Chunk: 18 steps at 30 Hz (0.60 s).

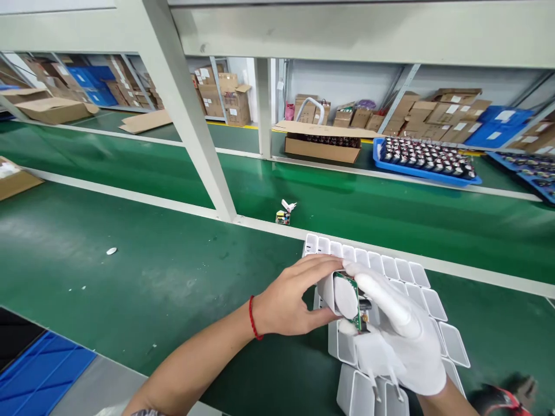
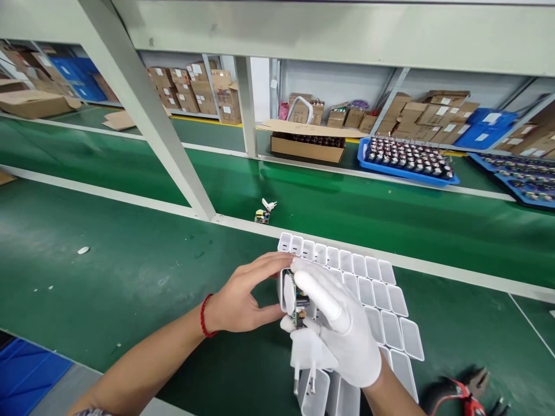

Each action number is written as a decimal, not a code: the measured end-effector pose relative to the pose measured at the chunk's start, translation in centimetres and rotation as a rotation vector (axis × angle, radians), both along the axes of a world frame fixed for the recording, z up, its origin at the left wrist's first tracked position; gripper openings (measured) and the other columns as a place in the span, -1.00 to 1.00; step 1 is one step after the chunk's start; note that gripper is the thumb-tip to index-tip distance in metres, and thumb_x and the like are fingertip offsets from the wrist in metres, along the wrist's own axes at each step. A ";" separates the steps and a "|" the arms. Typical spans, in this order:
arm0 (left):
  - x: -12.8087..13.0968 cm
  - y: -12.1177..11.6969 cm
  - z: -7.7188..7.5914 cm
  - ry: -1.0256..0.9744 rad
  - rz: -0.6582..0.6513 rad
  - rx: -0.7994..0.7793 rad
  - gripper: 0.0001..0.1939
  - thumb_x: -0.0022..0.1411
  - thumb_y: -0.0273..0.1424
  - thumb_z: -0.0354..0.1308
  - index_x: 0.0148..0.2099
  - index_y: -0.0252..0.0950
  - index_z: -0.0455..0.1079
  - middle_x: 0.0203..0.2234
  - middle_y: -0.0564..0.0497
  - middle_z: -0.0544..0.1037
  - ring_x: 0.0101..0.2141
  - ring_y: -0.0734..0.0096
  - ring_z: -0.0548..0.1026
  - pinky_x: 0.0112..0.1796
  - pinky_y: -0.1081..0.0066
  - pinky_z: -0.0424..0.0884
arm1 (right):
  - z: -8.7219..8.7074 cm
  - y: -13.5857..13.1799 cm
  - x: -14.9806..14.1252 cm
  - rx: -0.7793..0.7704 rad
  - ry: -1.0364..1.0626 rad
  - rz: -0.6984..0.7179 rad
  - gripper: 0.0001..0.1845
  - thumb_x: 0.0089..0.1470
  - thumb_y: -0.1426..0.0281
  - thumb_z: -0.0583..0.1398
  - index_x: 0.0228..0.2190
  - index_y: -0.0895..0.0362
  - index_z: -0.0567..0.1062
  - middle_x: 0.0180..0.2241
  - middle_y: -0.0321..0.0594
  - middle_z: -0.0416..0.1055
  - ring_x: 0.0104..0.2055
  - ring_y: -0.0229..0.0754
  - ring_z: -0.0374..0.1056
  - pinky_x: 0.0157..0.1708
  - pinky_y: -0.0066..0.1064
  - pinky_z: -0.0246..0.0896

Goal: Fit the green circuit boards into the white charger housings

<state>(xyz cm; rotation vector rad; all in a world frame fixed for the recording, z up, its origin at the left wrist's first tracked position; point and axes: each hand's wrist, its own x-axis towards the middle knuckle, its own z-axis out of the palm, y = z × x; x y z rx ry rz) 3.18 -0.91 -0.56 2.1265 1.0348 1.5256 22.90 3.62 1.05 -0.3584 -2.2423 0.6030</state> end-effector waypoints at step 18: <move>-0.1 0.4 -0.5 -0.008 0.006 0.027 -0.45 0.15 -0.39 0.26 0.17 -0.37 0.27 -0.01 -0.27 0.52 0.06 0.12 0.47 0.11 0.12 0.44 | 0.1 0.0 -0.3 0.334 -0.106 -0.133 -0.25 0.22 0.52 0.11 0.35 0.10 -0.03 0.13 0.09 0.33 0.16 0.15 0.33 0.05 0.05 0.40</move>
